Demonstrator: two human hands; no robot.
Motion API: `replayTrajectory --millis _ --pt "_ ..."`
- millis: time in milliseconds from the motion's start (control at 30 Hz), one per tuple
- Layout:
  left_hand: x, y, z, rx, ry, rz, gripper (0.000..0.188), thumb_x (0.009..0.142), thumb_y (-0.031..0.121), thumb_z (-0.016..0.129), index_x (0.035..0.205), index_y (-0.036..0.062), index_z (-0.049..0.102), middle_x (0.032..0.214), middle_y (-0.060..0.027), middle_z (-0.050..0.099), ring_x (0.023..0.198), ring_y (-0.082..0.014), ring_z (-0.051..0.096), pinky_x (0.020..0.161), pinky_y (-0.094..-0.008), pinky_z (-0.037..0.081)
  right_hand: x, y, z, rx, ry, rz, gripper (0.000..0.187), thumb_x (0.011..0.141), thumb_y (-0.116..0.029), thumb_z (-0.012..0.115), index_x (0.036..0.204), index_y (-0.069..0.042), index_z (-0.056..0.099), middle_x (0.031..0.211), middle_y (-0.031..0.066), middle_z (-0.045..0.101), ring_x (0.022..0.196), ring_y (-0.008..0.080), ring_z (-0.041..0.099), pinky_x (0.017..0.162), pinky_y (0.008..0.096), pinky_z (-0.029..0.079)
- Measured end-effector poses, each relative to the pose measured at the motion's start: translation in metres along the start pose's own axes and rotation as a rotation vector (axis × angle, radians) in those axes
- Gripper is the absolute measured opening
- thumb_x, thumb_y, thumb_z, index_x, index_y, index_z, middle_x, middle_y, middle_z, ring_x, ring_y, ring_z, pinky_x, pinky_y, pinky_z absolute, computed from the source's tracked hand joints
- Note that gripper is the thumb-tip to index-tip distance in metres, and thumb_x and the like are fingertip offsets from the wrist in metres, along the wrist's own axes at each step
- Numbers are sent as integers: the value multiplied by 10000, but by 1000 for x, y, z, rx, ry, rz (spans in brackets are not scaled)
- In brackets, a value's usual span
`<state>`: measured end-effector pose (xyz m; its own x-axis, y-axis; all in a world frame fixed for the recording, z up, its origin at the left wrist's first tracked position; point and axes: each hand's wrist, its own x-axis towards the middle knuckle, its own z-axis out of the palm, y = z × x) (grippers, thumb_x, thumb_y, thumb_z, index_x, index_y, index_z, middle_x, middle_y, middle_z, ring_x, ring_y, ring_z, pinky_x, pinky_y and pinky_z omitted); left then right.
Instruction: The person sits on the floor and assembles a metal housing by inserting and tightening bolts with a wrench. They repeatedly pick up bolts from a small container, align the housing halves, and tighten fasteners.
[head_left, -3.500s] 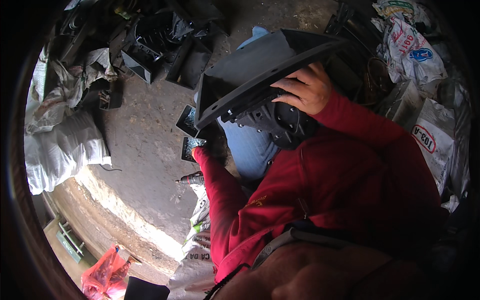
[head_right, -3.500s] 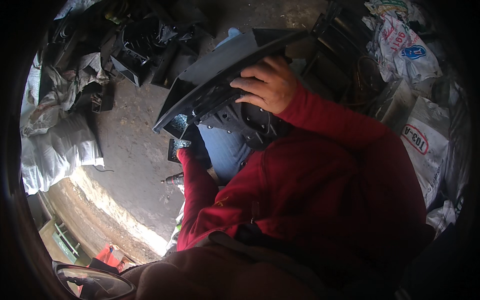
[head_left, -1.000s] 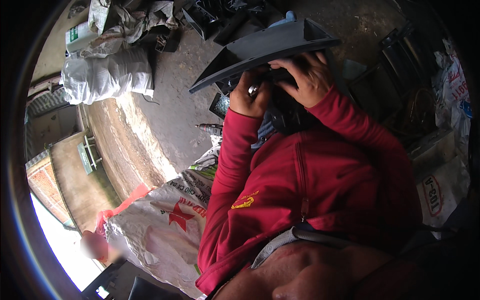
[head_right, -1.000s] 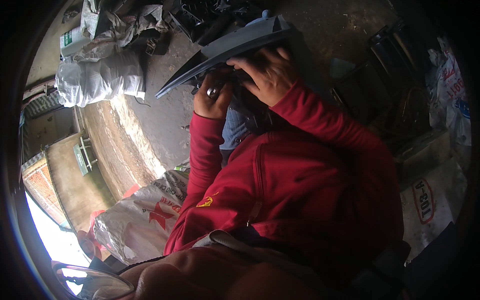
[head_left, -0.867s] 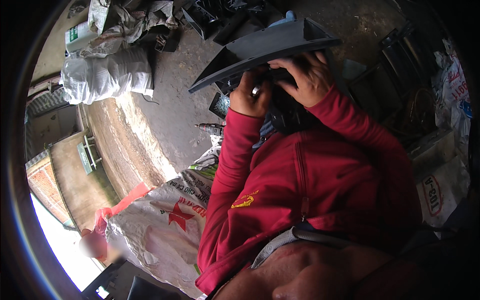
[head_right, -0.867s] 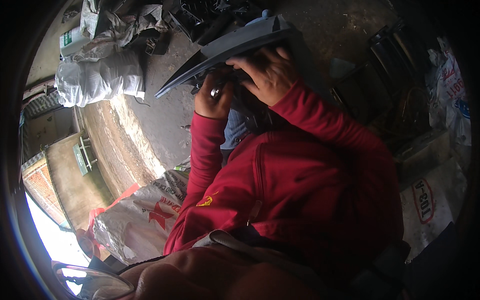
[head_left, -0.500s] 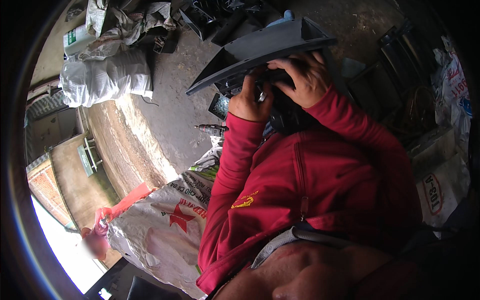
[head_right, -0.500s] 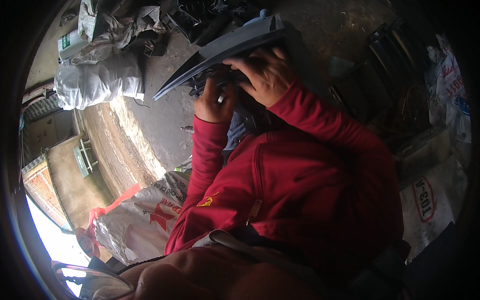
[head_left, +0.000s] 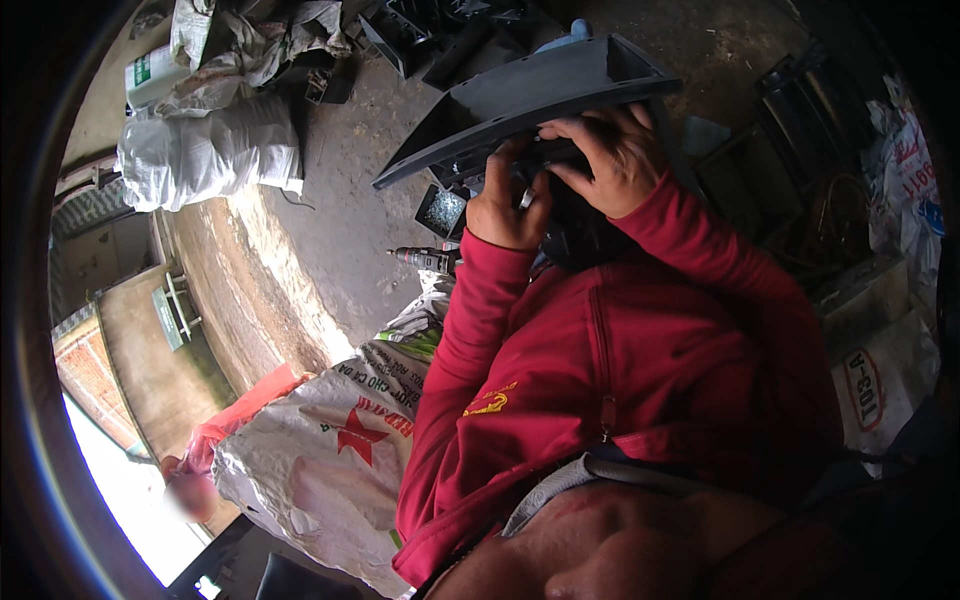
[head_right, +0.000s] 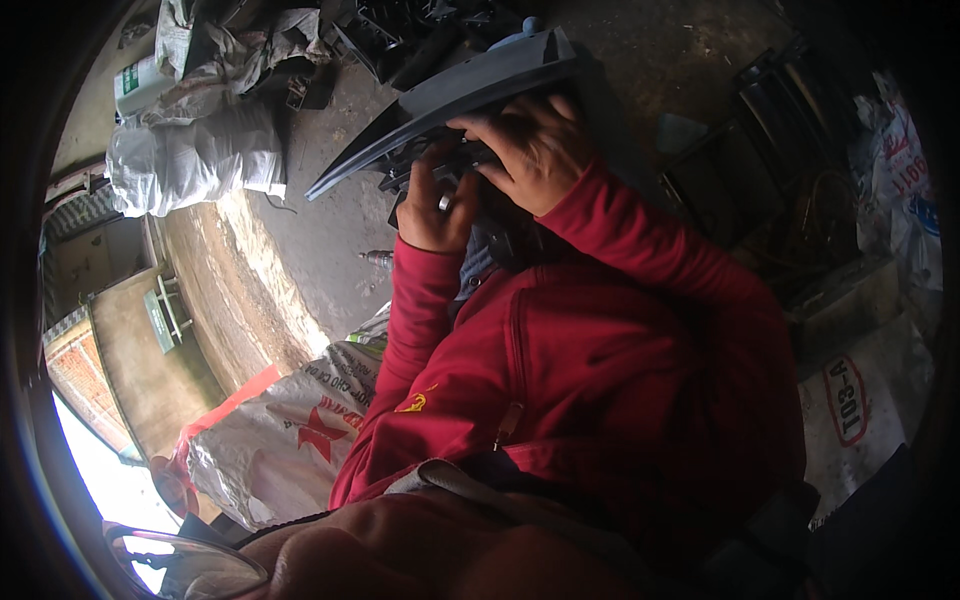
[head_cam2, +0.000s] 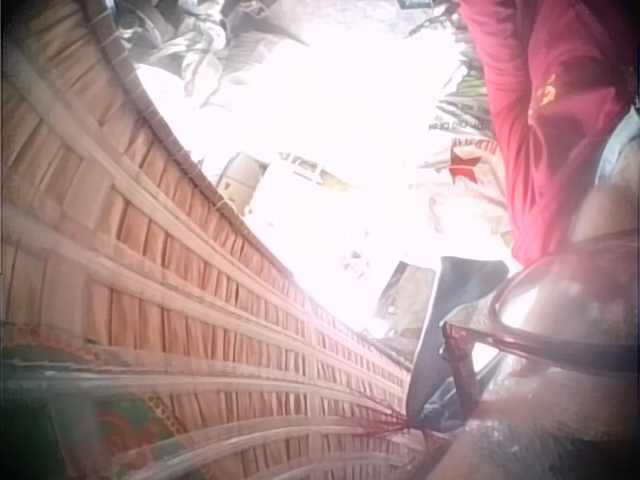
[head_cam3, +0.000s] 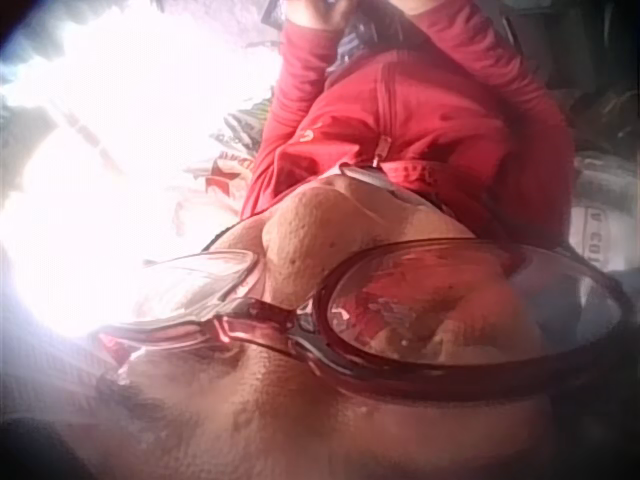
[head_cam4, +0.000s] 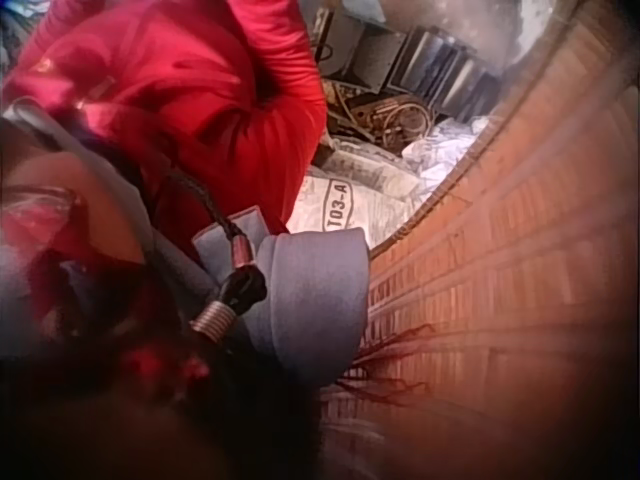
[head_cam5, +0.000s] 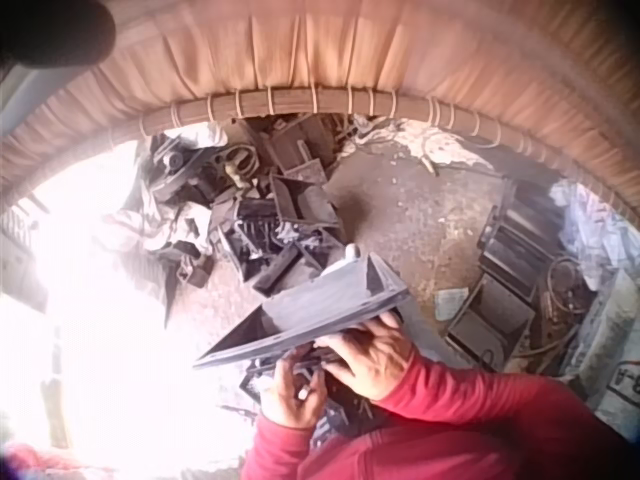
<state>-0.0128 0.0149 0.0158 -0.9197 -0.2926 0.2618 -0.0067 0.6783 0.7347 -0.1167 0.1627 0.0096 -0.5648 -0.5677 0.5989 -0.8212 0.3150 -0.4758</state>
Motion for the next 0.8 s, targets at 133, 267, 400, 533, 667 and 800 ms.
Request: replayTrajectory --millis 133,267,400,533,667,800 --pt "1 2 -3 90 -32 -26 447 844 118 665 1271 106 536 936 -161 703 686 -314 704 567 -390 539 0 1 -1 -16 3 -6 596 654 -154 837 1177 -174 551 1070 -100 688 1051 194 607 979 412 364" --pt "4 6 -3 193 -1 42 440 842 146 671 1262 111 543 908 -143 712 664 -308 698 558 -387 542 0 4 0 -16 12 -17 582 668 -163 835 1177 -168 553 1081 -101 691 1054 193 608 979 413 367" --pt "5 7 -9 267 20 19 449 838 188 686 1258 121 544 880 -136 714 637 -306 690 539 -387 539 3 1 5 -27 -12 -38 577 672 -171 832 1181 -166 560 1096 -97 693 1044 192 615 969 418 375" --pt "2 9 -12 417 -42 34 452 815 244 716 1219 95 579 744 -119 682 583 -280 672 505 -372 524 2 1 1 -65 -8 -48 556 711 -172 813 1204 -148 556 1091 -90 705 1014 175 623 906 386 391" --pt "3 17 -19 320 -29 4 477 800 274 721 1225 117 573 788 -118 708 637 -299 690 546 -383 549 0 -1 2 -88 -29 -46 568 721 -182 813 1228 -144 560 1094 -79 707 993 172 627 884 374 398" --pt "9 17 -21 427 -161 -17 502 788 348 710 1227 146 572 733 -111 695 616 -295 680 530 -380 544 -2 1 0 -72 -12 -33 596 719 -168 808 1258 -175 553 1061 -102 710 982 163 625 878 374 396"
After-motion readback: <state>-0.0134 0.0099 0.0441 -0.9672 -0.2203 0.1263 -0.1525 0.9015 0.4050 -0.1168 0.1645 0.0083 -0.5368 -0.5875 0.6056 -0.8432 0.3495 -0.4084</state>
